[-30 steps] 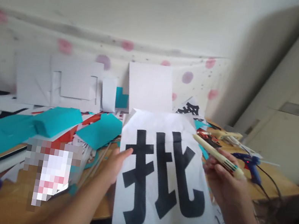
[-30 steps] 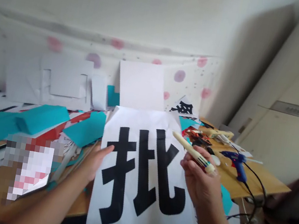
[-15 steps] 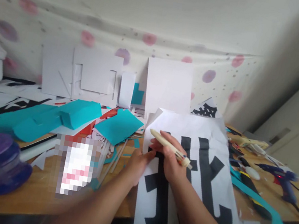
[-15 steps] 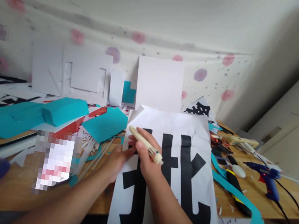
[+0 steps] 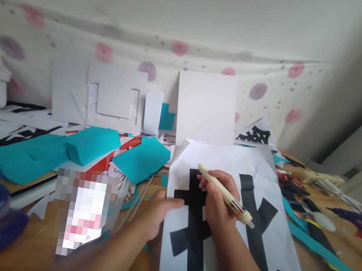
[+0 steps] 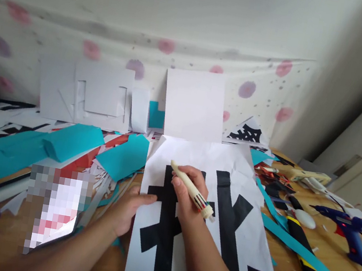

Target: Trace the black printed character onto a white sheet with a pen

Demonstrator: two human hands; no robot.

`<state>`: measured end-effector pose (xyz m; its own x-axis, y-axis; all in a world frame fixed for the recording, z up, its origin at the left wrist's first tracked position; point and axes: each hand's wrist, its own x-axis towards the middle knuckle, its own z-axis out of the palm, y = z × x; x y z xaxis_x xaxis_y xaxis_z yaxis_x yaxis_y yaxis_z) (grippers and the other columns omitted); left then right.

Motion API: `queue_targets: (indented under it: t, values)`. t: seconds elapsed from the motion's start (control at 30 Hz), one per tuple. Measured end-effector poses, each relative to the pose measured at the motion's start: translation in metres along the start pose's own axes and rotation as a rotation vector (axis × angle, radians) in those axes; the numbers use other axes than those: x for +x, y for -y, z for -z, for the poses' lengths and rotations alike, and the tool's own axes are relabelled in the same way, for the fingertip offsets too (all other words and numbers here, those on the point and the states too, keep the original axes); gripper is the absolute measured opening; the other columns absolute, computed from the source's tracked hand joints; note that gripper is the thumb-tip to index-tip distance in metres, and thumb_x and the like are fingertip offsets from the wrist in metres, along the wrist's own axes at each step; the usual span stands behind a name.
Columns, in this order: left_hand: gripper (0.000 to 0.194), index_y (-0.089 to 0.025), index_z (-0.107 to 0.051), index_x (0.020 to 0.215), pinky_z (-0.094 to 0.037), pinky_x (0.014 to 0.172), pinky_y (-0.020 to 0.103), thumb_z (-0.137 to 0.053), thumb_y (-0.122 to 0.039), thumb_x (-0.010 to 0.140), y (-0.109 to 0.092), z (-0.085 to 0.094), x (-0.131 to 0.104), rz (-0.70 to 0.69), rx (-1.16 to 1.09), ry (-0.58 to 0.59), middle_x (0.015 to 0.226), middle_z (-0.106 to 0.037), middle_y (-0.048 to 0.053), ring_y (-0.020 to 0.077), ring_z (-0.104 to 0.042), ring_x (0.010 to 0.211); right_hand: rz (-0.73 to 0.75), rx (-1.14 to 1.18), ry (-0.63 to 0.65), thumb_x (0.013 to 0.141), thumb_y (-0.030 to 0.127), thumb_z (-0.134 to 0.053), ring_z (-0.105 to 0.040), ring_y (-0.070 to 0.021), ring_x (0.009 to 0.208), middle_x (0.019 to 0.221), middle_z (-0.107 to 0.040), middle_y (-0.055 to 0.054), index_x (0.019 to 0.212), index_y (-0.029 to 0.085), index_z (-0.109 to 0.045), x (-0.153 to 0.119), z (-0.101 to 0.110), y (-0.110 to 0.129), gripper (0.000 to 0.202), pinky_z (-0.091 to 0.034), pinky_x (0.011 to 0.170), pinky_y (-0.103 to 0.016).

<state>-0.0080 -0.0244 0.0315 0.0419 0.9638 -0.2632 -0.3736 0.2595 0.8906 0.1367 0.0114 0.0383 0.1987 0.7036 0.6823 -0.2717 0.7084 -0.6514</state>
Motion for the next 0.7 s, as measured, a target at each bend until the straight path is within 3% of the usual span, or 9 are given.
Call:
queue_targets:
  t: [0.1,0.23,0.33,0.47,0.7]
  values:
    - [0.039,-0.014,-0.072,0.092,-0.051,0.067,0.035,-0.075,-0.013,0.053,-0.021,0.000,0.005,-0.039,0.103,0.107,0.073,-0.074,0.005,0.0231,-0.067,0.068,-0.037,0.093,0.009,0.084,0.032,-0.071,-0.060,-0.0140,0.062,0.067,-0.061,0.003,0.095,0.025,-0.068,-0.003,0.000,0.004,0.014,-0.053,0.065,-0.031]
    - [0.039,-0.015,-0.074,0.093,-0.050,0.080,0.036,-0.083,-0.020,0.056,-0.038,-0.005,0.016,-0.107,0.202,0.173,0.088,-0.076,0.007,0.0248,-0.067,0.084,-0.098,0.091,0.033,0.086,0.027,-0.070,-0.054,-0.0096,0.053,0.060,-0.060,0.006,0.091,0.023,-0.066,-0.002,0.001,0.008,0.007,-0.044,0.053,-0.023]
    - [0.039,-0.015,-0.074,0.091,-0.048,0.084,0.035,-0.088,-0.029,0.058,-0.034,-0.006,0.022,-0.173,0.167,0.157,0.090,-0.076,0.008,0.0243,-0.067,0.087,-0.141,0.043,0.088,0.086,0.026,-0.069,-0.055,-0.0088,0.051,0.061,-0.061,0.006,0.091,0.023,-0.064,-0.004,0.002,0.009,0.008,-0.042,0.049,-0.020]
    - [0.035,-0.016,-0.072,0.087,-0.048,0.074,0.033,-0.088,-0.031,0.059,-0.022,-0.007,0.023,-0.171,0.077,0.083,0.080,-0.075,0.004,0.0214,-0.065,0.076,-0.174,-0.143,0.188,0.084,0.027,-0.070,-0.058,-0.0098,0.052,0.063,-0.063,0.004,0.089,0.023,-0.063,-0.005,0.000,0.009,0.010,-0.045,0.049,-0.021]
    - [0.033,-0.017,-0.073,0.096,-0.049,0.079,0.031,-0.083,-0.026,0.066,-0.021,-0.006,0.016,-0.180,0.004,0.113,0.087,-0.077,0.004,0.0213,-0.068,0.085,-0.287,-0.267,0.236,0.080,0.032,-0.069,-0.061,-0.0117,0.045,0.061,-0.067,0.003,0.080,0.021,-0.058,0.023,-0.007,0.018,0.015,-0.048,0.044,-0.022]
